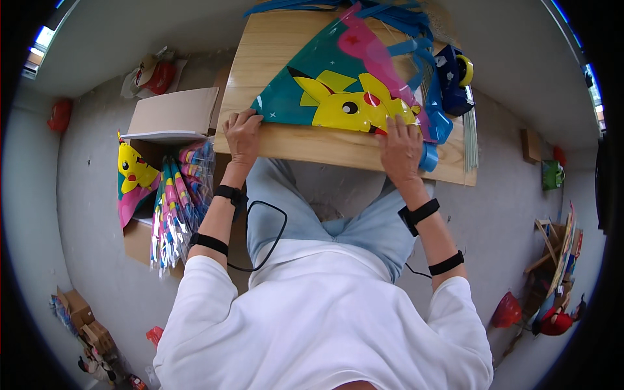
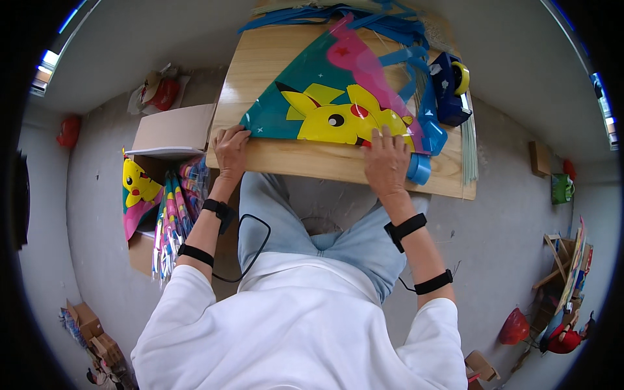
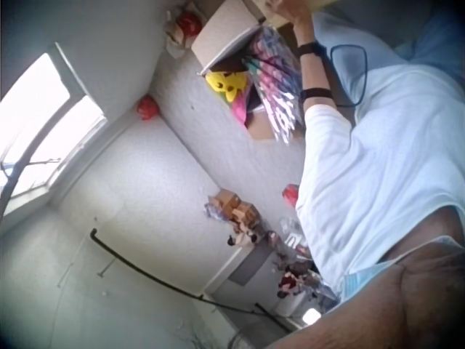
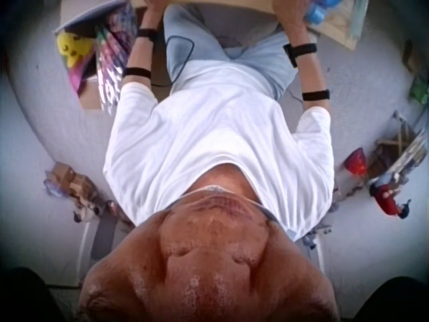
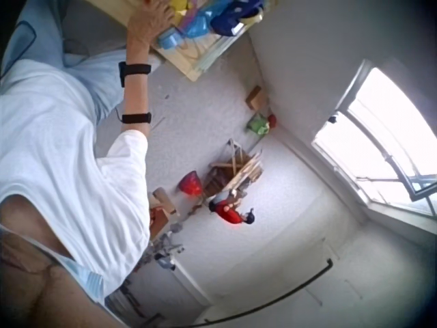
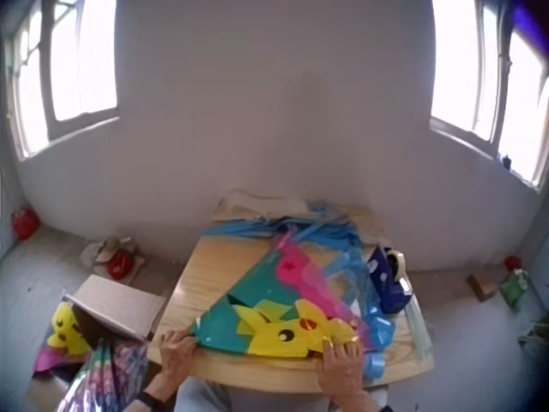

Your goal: The person assembles a Pikachu-themed kite by applying blue tape to secure the edges and attaching a blue ribbon to the frame. They fold and smooth the kite material, then roll it up on the wooden board.

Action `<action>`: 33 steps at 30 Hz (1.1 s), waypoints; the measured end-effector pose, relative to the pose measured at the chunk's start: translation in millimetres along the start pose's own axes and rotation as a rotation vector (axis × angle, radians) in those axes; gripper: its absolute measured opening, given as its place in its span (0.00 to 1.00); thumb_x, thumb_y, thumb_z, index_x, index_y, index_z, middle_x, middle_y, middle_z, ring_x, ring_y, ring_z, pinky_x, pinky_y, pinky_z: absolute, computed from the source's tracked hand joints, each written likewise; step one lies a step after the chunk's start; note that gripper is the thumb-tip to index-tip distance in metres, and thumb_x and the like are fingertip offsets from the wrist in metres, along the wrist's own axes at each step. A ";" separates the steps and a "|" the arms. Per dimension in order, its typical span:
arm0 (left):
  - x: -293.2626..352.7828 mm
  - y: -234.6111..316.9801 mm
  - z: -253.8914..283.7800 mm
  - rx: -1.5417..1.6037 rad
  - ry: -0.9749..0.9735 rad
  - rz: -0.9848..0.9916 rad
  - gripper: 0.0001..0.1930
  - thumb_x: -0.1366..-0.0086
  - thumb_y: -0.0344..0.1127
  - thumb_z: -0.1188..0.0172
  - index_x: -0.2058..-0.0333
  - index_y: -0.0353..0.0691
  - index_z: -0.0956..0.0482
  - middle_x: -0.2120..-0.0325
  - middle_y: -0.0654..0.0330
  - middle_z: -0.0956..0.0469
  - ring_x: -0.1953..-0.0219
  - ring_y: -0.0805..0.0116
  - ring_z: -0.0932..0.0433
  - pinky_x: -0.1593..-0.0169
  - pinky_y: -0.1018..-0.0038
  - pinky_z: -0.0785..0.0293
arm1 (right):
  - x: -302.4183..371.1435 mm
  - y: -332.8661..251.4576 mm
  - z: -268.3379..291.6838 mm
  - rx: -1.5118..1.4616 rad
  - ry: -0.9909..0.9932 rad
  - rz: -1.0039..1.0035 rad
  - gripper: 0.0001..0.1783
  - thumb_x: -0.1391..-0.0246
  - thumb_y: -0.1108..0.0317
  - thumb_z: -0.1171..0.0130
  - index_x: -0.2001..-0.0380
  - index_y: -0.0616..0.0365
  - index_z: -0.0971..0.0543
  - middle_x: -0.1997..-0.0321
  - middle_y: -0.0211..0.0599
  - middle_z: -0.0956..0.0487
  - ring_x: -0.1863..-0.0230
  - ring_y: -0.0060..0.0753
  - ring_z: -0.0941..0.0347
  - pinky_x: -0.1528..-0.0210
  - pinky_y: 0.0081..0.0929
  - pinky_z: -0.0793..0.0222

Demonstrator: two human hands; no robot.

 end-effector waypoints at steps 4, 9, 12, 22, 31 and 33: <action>2.6 13.8 10.7 -0.015 0.000 -0.044 0.04 0.38 0.33 0.33 0.65 0.49 0.12 0.54 0.64 0.15 0.46 0.61 0.21 0.38 0.57 0.34 | 14.3 -99.6 -16.6 -0.204 -0.008 0.319 0.41 0.41 0.48 0.36 0.29 0.54 0.32 0.22 0.38 0.37 0.21 0.50 0.46 0.22 0.57 0.52; 18.0 12.6 3.9 0.043 -0.089 -0.054 0.11 0.34 0.36 0.36 0.54 0.48 0.13 0.45 0.63 0.18 0.36 0.62 0.25 0.25 0.46 0.49 | 18.4 -146.3 -49.6 -0.282 -0.068 0.389 0.46 0.39 0.40 0.42 0.25 0.53 0.37 0.18 0.36 0.43 0.16 0.47 0.55 0.19 0.60 0.59; 28.0 13.8 6.2 0.025 -0.148 -0.062 0.17 0.31 0.40 0.37 0.45 0.48 0.17 0.39 0.65 0.21 0.32 0.64 0.28 0.24 0.41 0.55 | 21.9 -144.1 -60.1 -0.268 -0.095 0.386 0.46 0.38 0.37 0.44 0.25 0.53 0.38 0.18 0.37 0.43 0.16 0.47 0.55 0.19 0.61 0.59; 39.1 -18.0 35.2 -0.137 -0.135 0.043 0.30 0.32 0.48 0.36 0.34 0.45 0.25 0.31 0.62 0.29 0.26 0.60 0.36 0.24 0.40 0.60 | 21.9 -145.1 -61.6 -0.268 -0.082 0.387 0.49 0.38 0.33 0.46 0.25 0.53 0.38 0.18 0.38 0.43 0.17 0.49 0.53 0.19 0.60 0.59; 57.0 67.1 14.9 0.083 -0.349 -0.156 0.32 0.30 0.52 0.39 0.32 0.44 0.28 0.28 0.61 0.33 0.24 0.60 0.41 0.23 0.43 0.61 | 22.4 -146.9 -63.6 -0.257 -0.050 0.401 0.51 0.39 0.28 0.49 0.24 0.54 0.38 0.18 0.38 0.43 0.17 0.48 0.53 0.19 0.59 0.59; 53.7 79.8 8.1 0.081 -0.366 -0.204 0.34 0.30 0.54 0.40 0.31 0.45 0.30 0.27 0.63 0.35 0.23 0.61 0.42 0.22 0.42 0.63 | 22.7 -146.7 -63.6 -0.248 -0.053 0.402 0.51 0.39 0.28 0.49 0.24 0.54 0.38 0.18 0.38 0.42 0.17 0.48 0.53 0.20 0.59 0.58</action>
Point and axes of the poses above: each hand's wrist, its own x-axis away from the middle knuckle, its own z-axis out of the back of the hand, y = z × x, the point moved 9 cm from there along -x, towards the middle knuckle
